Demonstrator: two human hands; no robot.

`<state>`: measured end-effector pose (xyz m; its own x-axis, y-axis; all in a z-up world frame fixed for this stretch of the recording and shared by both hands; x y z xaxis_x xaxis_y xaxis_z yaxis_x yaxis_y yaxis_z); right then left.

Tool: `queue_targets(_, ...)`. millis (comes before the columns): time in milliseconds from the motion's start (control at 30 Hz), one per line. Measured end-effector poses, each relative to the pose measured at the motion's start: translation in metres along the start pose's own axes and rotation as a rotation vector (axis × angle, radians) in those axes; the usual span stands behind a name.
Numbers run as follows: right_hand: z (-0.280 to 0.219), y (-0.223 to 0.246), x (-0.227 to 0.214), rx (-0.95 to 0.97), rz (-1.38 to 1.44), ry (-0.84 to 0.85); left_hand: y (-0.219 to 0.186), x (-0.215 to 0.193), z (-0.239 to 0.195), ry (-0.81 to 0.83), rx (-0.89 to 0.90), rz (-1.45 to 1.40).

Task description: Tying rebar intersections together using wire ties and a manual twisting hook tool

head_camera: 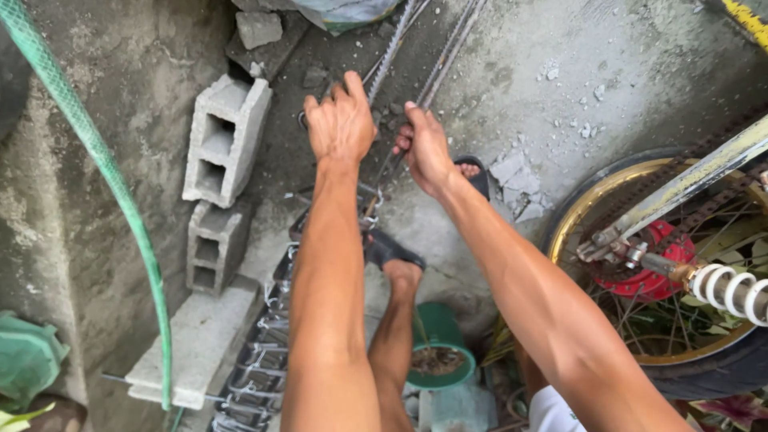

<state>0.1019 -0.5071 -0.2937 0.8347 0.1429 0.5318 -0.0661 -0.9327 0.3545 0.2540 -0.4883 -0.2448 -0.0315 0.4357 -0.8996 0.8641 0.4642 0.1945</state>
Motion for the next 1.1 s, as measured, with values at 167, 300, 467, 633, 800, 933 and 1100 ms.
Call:
queue_targets(167, 0.006, 0.004, 0.0, -0.058, -0.022, 0.007, 0.003, -0.001, 0.007, -0.1, 0.034, -0.059)
queue_targets(300, 0.005, 0.005, -0.007, -0.031, -0.049, 0.007, -0.001, 0.008, 0.001, -0.085, -0.021, -0.142)
queue_targets(467, 0.001, 0.015, -0.009, 0.029, -0.18, 0.034, 0.014, -0.017, -0.041, -0.111, -0.165, -0.375)
queue_targets(633, -0.022, 0.019, -0.03, 0.126, -0.604, -0.024, 0.023, -0.007, -0.15, -0.034, -0.363, -0.639)
queue_targets(800, -0.074, -0.004, -0.125, 0.315, -0.855, -0.05, 0.017, 0.002, -0.28, 0.011, -0.487, -0.689)
queue_targets(933, -0.132, -0.011, -0.203, 0.416, -1.032, -0.189, 0.001, 0.05, -0.367, 0.238, -0.643, -0.718)
queue_targets(1100, -0.212, -0.007, -0.246, 0.54, -1.19, -0.215, -0.024, 0.079, -0.435, 0.433, -0.726, -0.737)
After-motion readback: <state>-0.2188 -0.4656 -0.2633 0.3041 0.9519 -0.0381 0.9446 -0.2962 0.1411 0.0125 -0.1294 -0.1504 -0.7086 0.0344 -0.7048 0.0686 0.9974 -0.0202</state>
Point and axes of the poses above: each hand's wrist, its own z-axis towards the middle knuckle, its own x-axis out of the palm, y = z × x, the point moved 9 cm from there along z, towards the middle knuckle, and after that the axes turned 10 degrees about y, right-handed, at the moved point
